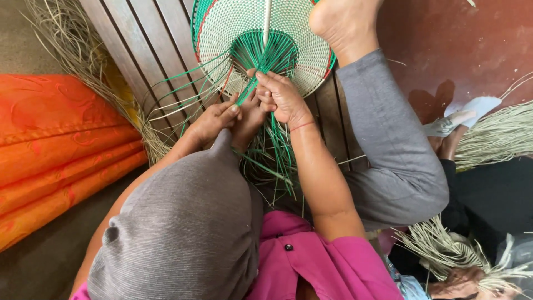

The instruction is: Weaving the outer edge of a circular fan using natural and green-colored fibers by hand.

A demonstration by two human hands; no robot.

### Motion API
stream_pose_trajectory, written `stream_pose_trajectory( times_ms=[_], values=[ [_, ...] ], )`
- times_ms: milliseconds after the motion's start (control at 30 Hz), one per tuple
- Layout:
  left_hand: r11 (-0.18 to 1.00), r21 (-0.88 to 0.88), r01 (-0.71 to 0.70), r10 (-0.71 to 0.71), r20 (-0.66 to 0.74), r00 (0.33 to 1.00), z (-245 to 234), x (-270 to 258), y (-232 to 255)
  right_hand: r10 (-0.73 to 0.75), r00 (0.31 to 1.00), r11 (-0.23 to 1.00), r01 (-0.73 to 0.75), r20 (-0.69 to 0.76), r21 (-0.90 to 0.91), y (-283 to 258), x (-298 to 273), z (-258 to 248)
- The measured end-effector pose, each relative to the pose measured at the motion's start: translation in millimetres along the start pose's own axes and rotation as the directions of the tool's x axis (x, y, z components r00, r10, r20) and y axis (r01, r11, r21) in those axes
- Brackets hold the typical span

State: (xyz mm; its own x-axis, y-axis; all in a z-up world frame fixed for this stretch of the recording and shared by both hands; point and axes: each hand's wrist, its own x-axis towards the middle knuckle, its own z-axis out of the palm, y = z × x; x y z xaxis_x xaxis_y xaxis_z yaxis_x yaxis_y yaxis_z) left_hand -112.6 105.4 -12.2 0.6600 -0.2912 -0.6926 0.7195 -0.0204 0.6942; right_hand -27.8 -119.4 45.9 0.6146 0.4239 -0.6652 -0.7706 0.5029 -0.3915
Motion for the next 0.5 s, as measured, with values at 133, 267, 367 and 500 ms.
stream_pose_trajectory(
  times_ms=[133,267,367,500],
  values=[
    [0.861,0.506,0.043,-0.025,-0.044,0.999,-38.1,-28.8,-19.9,-0.010,0.997,0.993,0.000,-0.076,-0.118,18.4,19.7,-19.5],
    [0.795,0.576,0.190,-0.158,-0.106,0.982,-71.9,-54.9,-49.9,0.003,0.993,0.957,-0.036,-0.118,-0.287,28.7,39.0,-38.2],
    [0.548,0.805,0.227,-0.256,-0.097,0.962,-79.7,-51.0,-50.6,0.008,0.993,0.936,-0.050,-0.120,-0.347,25.6,41.4,-36.9],
    [0.104,0.944,0.312,-0.370,-0.255,0.894,-66.0,-92.4,91.2,0.022,0.989,0.934,-0.072,-0.144,-0.351,27.0,42.0,-36.0]
  ],
)
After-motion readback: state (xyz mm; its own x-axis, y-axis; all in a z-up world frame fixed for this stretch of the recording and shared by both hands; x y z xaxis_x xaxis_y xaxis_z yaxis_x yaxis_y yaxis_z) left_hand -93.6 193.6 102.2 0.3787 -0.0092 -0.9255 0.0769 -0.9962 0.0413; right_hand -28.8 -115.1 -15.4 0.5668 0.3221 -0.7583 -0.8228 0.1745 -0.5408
